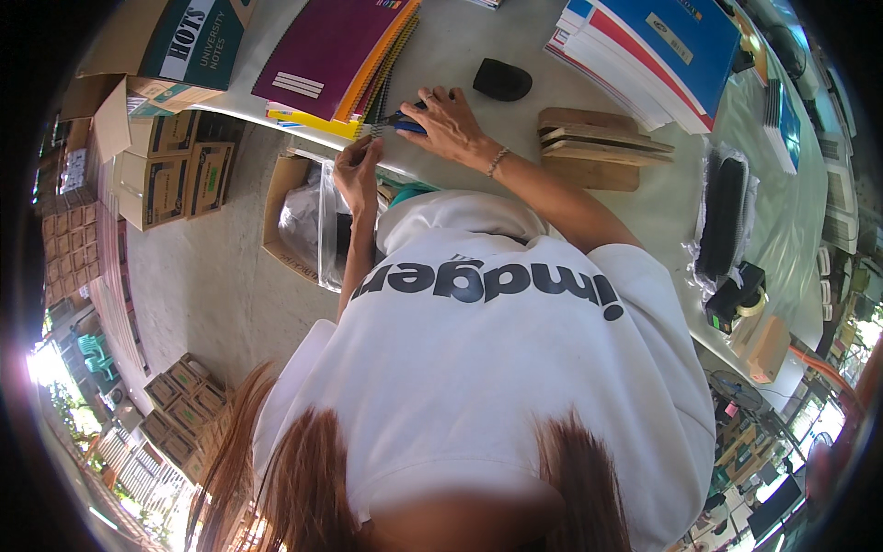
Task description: The person spiral binds notebooks by threading a metal coil through punched holes in the paper and covers, using pliers to trim and bend the wire ends, and placing the finished notebooks into a stack.
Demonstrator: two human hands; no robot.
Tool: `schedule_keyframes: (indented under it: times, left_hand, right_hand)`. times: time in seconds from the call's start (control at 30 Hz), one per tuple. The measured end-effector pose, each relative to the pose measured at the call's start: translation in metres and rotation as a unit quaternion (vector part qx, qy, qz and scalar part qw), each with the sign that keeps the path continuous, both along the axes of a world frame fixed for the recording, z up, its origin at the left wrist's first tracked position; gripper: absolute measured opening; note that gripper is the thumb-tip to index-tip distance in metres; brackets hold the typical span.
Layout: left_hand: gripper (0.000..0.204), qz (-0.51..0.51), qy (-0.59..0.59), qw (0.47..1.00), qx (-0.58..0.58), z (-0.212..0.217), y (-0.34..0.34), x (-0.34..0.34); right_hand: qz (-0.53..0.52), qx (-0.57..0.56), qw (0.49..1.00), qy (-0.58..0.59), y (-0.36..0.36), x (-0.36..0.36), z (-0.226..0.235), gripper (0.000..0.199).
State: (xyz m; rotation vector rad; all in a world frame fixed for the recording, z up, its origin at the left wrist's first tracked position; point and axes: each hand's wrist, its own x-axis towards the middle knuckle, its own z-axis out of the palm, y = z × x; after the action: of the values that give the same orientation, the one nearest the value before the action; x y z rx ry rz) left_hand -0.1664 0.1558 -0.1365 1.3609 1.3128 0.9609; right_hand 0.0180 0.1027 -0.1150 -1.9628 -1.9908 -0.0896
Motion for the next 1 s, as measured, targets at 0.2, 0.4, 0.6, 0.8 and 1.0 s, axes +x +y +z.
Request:
schedule_keyframes:
  times: [0.2, 0.4, 0.6, 0.8, 1.0]
  left_hand:
    - [0.034, 0.002, -0.016, 1.0, 0.013, -0.003, 0.0, 0.001]
    - [0.032, 0.0, 0.0, 1.0, 0.024, -0.003, 0.001, 0.0]
    - [0.031, -0.015, 0.021, 0.999, 0.033, -0.005, 0.0, -0.006]
    - [0.032, 0.029, -0.189, 0.979, -0.068, -0.006, -0.013, -0.008]
    - [0.035, -0.017, -0.001, 1.0, -0.018, 0.002, -0.006, -0.005]
  right_hand:
    - [0.01, 0.001, 1.0, 0.013, 0.002, -0.001, -0.006, 0.04]
    - [0.059, -0.028, 0.998, 0.018, 0.011, 0.001, -0.003, 0.036]
    - [0.018, -0.132, 0.989, 0.07, 0.009, 0.0, 0.011, 0.033]
    - [0.005, 0.019, 0.999, -0.043, -0.006, 0.012, -0.003, 0.041]
    - [0.021, 0.025, 0.998, -0.057, -0.001, 0.013, -0.005, 0.042]
